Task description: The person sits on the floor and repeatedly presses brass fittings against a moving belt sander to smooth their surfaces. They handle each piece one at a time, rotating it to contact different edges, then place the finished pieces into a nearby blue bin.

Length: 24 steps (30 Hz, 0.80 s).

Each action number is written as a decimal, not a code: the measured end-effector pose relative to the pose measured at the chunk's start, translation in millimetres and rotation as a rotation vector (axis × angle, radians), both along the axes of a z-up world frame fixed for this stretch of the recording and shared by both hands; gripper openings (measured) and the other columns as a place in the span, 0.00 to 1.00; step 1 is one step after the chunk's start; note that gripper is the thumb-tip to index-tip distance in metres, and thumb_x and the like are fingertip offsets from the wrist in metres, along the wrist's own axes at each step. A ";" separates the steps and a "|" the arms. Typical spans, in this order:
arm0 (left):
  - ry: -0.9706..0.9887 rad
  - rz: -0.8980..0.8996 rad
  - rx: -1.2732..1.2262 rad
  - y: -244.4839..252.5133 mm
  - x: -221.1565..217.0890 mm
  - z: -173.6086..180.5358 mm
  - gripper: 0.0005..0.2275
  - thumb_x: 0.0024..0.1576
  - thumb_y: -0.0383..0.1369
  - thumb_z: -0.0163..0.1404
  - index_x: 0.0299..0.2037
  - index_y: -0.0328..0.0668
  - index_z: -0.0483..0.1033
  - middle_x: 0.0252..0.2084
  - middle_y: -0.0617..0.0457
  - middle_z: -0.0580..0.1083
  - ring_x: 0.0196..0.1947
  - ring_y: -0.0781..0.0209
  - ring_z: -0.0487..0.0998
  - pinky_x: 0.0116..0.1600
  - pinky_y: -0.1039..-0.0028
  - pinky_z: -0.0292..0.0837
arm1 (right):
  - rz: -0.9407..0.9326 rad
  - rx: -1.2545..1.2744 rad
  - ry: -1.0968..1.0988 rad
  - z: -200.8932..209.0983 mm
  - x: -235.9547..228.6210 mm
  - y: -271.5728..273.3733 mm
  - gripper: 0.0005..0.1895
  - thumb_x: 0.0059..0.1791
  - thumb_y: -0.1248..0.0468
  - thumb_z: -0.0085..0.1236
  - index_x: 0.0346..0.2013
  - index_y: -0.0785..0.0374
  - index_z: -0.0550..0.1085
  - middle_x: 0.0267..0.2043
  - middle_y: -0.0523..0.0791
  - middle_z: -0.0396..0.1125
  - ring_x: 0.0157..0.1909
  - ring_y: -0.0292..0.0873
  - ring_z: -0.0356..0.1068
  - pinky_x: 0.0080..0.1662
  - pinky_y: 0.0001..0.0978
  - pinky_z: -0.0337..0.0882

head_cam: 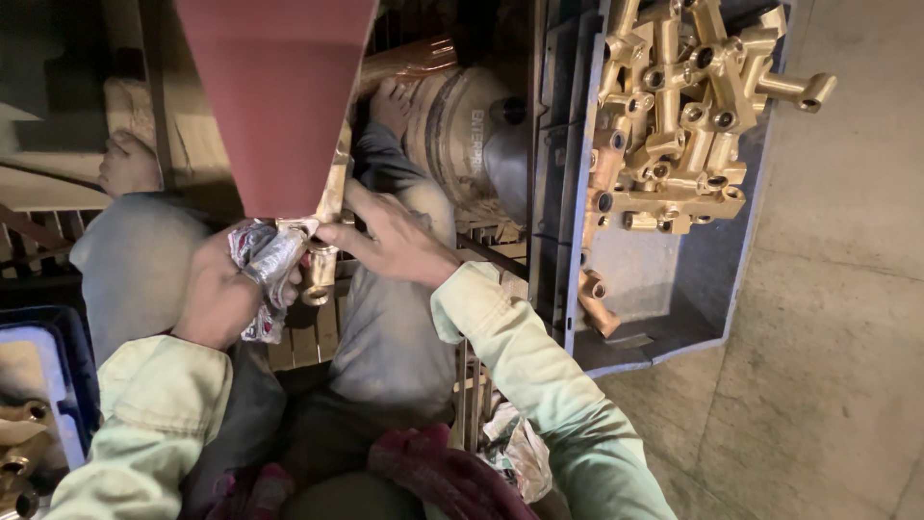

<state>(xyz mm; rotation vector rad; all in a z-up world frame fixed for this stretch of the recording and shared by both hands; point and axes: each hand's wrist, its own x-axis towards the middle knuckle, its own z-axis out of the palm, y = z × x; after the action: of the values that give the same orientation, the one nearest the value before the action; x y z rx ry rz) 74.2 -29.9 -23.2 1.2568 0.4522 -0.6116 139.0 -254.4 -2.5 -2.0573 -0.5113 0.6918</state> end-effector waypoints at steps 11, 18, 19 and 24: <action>0.072 0.003 0.023 -0.1 0.3 1.6 0.08 0.63 0.30 0.49 0.40 0.30 0.77 0.27 0.49 0.75 0.22 0.62 0.74 0.27 0.72 0.69 | -0.095 0.093 0.169 -2.9 4.4 8.3 0.35 0.59 0.45 0.42 0.68 0.71 0.63 0.60 0.56 0.71 0.61 0.51 0.73 0.63 0.44 0.69; 0.081 0.006 -0.023 -0.1 0.6 -4.6 0.10 0.59 0.22 0.41 0.42 0.28 0.76 0.28 0.47 0.76 0.22 0.60 0.75 0.28 0.71 0.72 | -0.222 0.056 0.518 -14.3 7.3 12.1 0.32 0.58 0.48 0.45 0.67 0.70 0.67 0.51 0.56 0.72 0.46 0.52 0.73 0.49 0.46 0.74; 0.071 0.003 -0.008 -0.4 1.1 -5.1 0.09 0.59 0.23 0.42 0.42 0.28 0.76 0.29 0.47 0.76 0.22 0.61 0.75 0.28 0.71 0.72 | -0.179 0.060 0.386 -15.6 6.8 11.3 0.32 0.58 0.47 0.45 0.66 0.70 0.67 0.53 0.54 0.73 0.50 0.50 0.74 0.53 0.43 0.74; -0.009 0.031 -0.017 -1.3 -1.3 -8.6 0.07 0.63 0.27 0.49 0.43 0.29 0.76 0.30 0.49 0.76 0.24 0.63 0.75 0.29 0.72 0.71 | -0.089 0.076 -0.006 -17.4 -7.0 3.2 0.35 0.58 0.45 0.45 0.69 0.69 0.60 0.62 0.56 0.69 0.61 0.55 0.72 0.63 0.45 0.68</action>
<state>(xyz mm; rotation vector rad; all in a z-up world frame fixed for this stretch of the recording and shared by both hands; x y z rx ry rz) 72.9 -31.2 -31.8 1.2342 0.4573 -0.5825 132.1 -251.2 -19.9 -1.9987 -0.4401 0.6048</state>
